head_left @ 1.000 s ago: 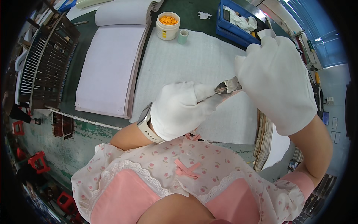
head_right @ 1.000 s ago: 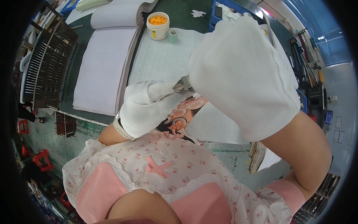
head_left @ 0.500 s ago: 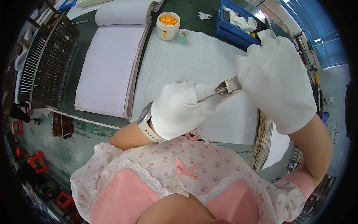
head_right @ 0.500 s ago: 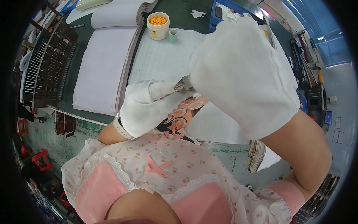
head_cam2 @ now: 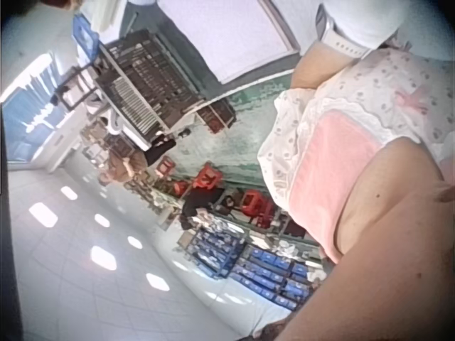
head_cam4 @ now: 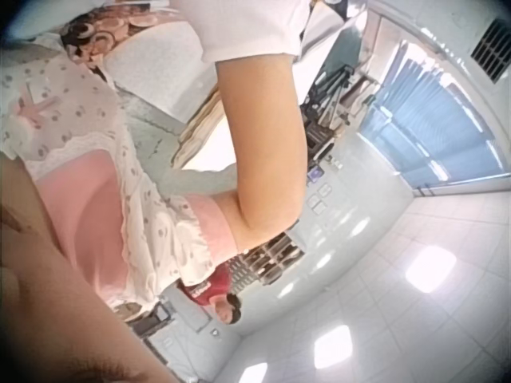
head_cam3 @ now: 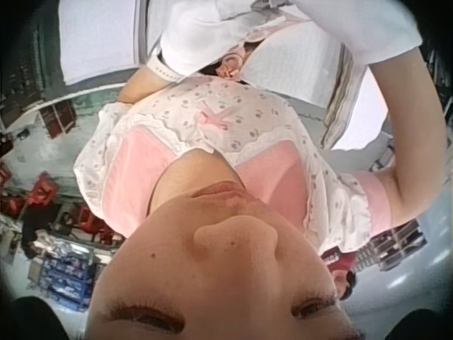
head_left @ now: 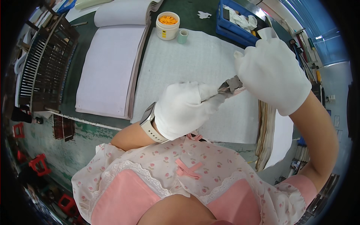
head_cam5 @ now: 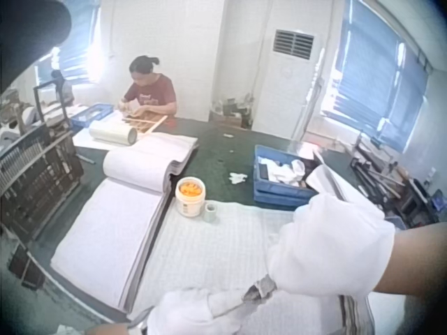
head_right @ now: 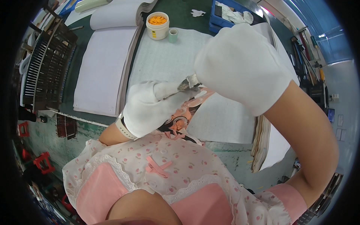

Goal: The person uses pliers to cut circular shapes from a sheet of copper foil. They repeatedly pick up the foil sheet, cut out individual circles, and place the finished pieces into a white paper book. The process involves precise hand movements to separate the circles from the surrounding material.

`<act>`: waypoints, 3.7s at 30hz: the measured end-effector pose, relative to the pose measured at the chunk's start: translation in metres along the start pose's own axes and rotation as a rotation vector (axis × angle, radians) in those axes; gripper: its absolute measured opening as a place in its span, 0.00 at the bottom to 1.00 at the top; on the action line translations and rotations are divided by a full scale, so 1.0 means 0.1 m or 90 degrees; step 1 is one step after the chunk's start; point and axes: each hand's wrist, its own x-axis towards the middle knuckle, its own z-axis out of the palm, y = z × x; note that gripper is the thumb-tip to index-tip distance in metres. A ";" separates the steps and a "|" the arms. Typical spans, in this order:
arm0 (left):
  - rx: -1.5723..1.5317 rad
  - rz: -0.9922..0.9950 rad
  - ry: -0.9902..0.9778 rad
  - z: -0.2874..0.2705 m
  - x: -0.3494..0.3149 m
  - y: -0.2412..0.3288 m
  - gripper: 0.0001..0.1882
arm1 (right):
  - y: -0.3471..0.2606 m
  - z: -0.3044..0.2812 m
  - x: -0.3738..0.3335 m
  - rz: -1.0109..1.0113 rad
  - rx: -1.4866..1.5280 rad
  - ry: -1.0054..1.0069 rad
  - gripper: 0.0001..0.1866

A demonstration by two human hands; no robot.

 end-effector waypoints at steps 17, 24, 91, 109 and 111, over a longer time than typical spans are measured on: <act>0.047 0.002 0.073 0.01 -0.02 -0.14 0.07 | -0.07 0.15 0.09 0.097 0.111 -0.026 0.02; -0.144 -0.048 0.117 -0.02 0.00 -0.11 0.08 | 0.01 0.23 0.15 0.104 0.160 0.031 0.03; 0.240 -0.207 0.421 -0.49 0.28 -1.96 0.30 | -1.92 1.56 1.62 0.426 1.487 0.191 0.13; -0.780 -0.262 0.059 0.40 0.52 -1.24 0.30 | -1.60 0.89 -0.06 0.380 1.346 -0.271 0.27; -0.737 -0.284 -0.044 0.81 0.57 -1.06 0.31 | -2.11 1.56 -0.70 0.587 1.288 0.043 0.27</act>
